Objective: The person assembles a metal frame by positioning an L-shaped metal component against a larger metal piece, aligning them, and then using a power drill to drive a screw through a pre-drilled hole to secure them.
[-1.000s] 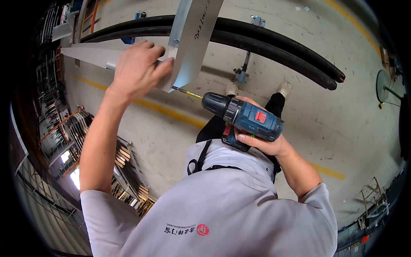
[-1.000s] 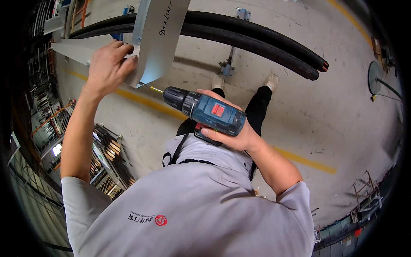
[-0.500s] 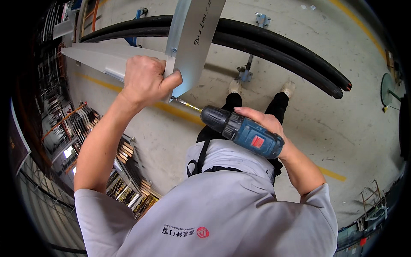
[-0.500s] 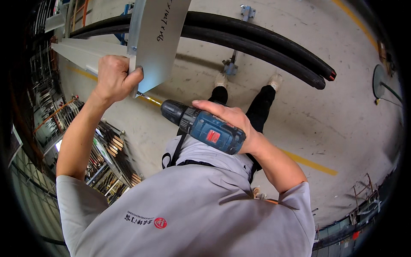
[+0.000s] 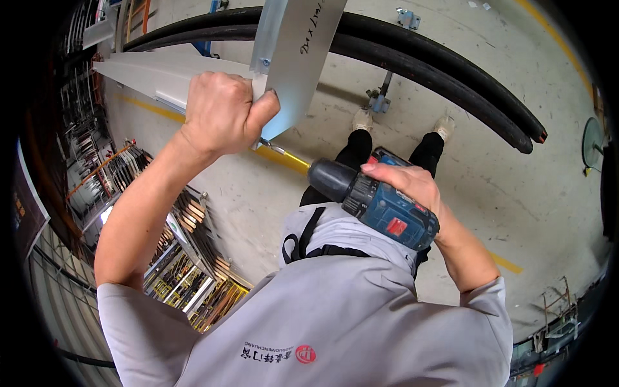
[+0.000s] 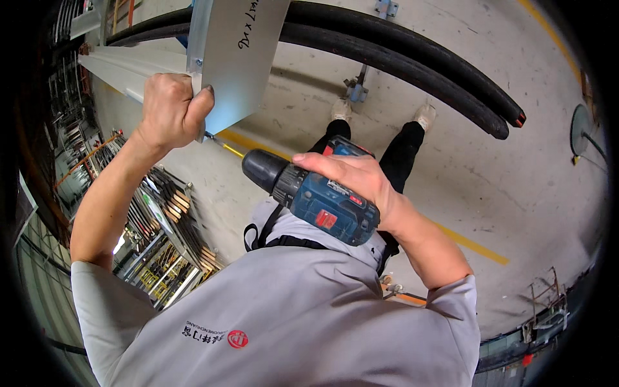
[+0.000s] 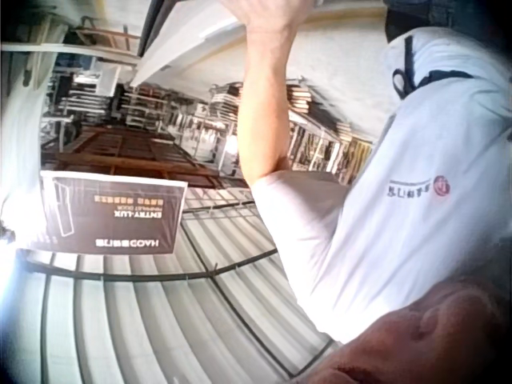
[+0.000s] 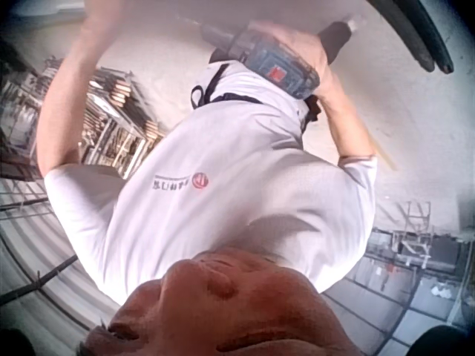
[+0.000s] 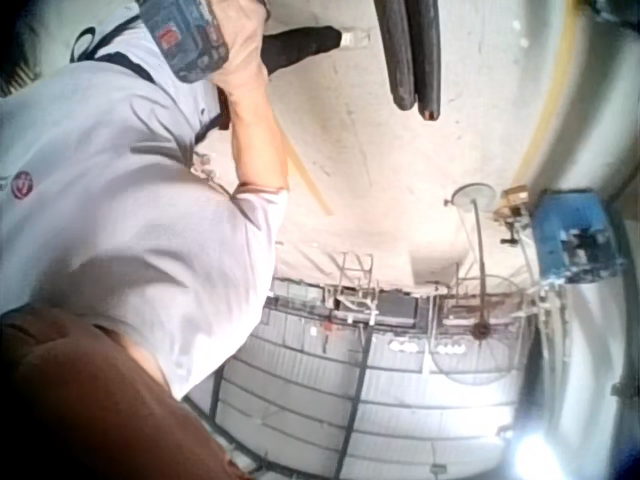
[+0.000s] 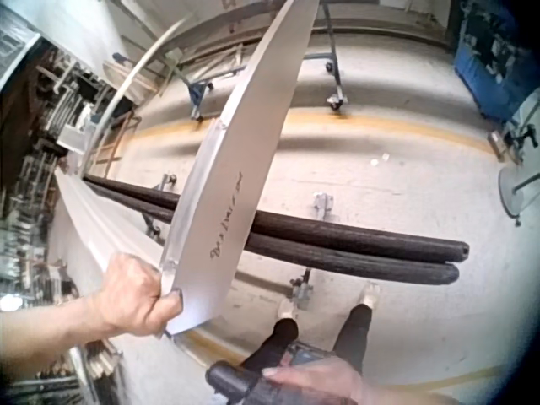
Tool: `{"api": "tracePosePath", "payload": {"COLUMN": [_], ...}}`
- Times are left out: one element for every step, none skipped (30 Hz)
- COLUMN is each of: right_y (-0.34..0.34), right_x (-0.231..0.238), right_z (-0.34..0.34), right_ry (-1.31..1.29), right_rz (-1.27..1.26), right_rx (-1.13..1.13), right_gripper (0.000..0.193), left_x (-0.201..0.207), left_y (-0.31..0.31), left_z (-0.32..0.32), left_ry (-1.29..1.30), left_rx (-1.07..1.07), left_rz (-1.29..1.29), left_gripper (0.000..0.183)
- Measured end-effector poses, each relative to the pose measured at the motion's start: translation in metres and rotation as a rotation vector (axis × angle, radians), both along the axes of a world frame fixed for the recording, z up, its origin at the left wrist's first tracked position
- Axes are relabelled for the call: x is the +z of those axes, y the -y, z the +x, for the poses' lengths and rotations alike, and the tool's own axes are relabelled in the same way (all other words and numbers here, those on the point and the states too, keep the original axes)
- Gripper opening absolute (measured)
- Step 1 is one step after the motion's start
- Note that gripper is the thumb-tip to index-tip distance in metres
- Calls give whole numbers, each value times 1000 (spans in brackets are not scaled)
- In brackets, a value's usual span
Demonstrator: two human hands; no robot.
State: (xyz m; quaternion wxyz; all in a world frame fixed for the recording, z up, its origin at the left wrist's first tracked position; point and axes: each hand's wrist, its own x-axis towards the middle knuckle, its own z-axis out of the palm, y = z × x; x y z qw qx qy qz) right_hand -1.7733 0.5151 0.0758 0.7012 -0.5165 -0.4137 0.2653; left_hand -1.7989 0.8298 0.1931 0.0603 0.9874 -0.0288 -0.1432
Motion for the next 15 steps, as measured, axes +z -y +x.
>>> {"api": "tracePosePath", "payload": {"right_y": [-1, -1, -1, -2, -1, 1, 4, 7, 7, 6, 6, 10, 14, 18, 22], "right_x": [0, 0, 0, 0, 2, 5, 9, 15, 16, 14, 18, 32, 41, 49, 56], "right_z": [2, 5, 6, 7, 7, 8, 10, 12, 9, 4, 4, 4, 1, 1, 3], "right_ry": [9, 20, 24, 19, 12, 17, -2, -15, -2, 16, 41, -48, -23, 16, 57], "right_rz": [5, 10, 10, 10, 9, 7, -83, -172, -176, -120, -64, -171, -179, -226, -275], "right_rx": [17, 33, 28, 26, 26, 24, 61, 96, 89, 47, 12, 35, 29, -26, -79], "right_gripper": [58, 58, 58, 59, 59, 59, 60, 61, 61, 61, 61, 61, 61, 62, 63], "left_x": [0, 0, -1, -1, -1, -1, -1, 1, 2, 3, 4, 4, 5, 6, 4], "left_y": [1, 1, 1, 1, 1, 2, 2, 2, 3, 3, 3, 3, 4, 5, 5], "left_z": [0, 0, 1, 2, 1, 0, 0, 1, 1, 1, 0, -2, -4, -4, -3], "left_ry": [1, -1, -3, 1, 12, 24, 30, 28, 28, 44, 32, 23, 49, 21, -5], "left_rx": [-3, 0, 4, -1, 3, 6, 3, 15, 26, 19, 16, 12, 10, 42, 77], "left_rz": [1, 11, 19, 20, 20, 20, 18, 32, 45, 41, 63, 84, 77, 89, 96], "left_gripper": [48, 48, 48, 48, 47, 47, 47, 47, 47, 47, 48, 49, 49, 50, 51]}}
